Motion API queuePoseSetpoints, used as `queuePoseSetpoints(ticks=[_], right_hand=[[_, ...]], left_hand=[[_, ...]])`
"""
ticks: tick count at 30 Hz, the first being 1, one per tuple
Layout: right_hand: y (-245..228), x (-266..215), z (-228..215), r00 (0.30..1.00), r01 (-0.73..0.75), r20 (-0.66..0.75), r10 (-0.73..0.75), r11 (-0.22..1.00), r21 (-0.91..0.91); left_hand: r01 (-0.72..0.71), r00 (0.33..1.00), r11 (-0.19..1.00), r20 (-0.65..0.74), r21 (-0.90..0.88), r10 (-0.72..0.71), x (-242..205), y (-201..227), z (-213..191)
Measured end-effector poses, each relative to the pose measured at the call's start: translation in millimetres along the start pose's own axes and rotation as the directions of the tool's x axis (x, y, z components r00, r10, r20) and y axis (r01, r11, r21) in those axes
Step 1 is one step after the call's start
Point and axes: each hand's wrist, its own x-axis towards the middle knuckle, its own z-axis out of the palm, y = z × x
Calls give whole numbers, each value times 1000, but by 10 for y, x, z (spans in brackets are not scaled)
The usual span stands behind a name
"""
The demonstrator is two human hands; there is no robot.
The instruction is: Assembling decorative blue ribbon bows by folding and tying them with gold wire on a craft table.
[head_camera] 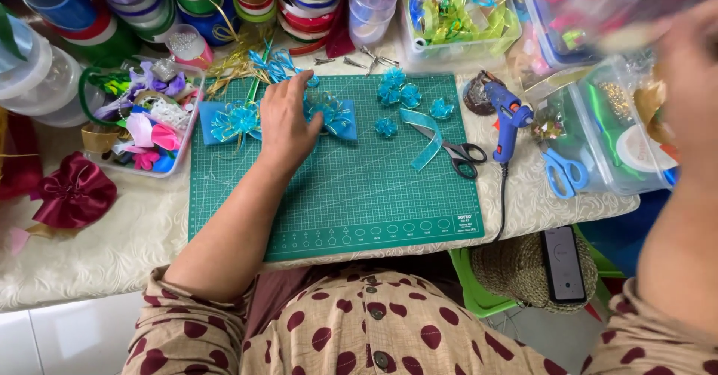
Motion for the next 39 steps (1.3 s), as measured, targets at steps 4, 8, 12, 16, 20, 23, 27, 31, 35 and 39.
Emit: queuePoseSetpoints(ticks=[4, 8, 12, 16, 20, 23, 27, 31, 35, 39], right_hand=[[-1358, -457, 342, 972, 235, -6, -236, 970, 58], [-1840, -1092, 1001, 960, 260, 31, -278, 928, 268], [-1969, -1469, 1502, 937, 346, -42, -347, 901, 263], [-1860, -1704, 1796, 940, 341, -83, -331, 922, 182], [-1983, -1444, 1485, 951, 282, 65, -304, 931, 231], [-2028, -1321, 1296, 950, 208, 151, -274, 914, 347], [-1925, -1183, 1210, 974, 137, 107, -202, 890, 435], [-2031, -852, 1111, 943, 157, 196, -268, 879, 450], [-2232, -724, 1299, 867, 91, 363, -341, 825, 557], [-2410, -710, 1532, 830, 98, 447, -333, 876, 471]], left_hand=[[-56, 995, 992, -84, -116, 46, 13, -32, 67], [-66, 987, 966, -161, -248, 26, 21, 60, 8], [-68, 968, 920, -249, -386, -33, 66, 174, -164], [-113, 944, 876, -326, -468, -52, 87, 242, -264], [-212, 899, 889, -438, -406, 15, 90, 243, -282], [-279, 861, 881, -506, -382, 54, 80, 343, -403], [-343, 859, 716, -512, -608, -23, 103, 702, -867], [-362, 901, 680, -425, -637, 82, -116, 1040, -1415], [-302, 951, 759, -243, -578, 193, -433, 1210, -1678], [-242, 970, 835, -132, -494, 203, -689, 1024, -1398]])
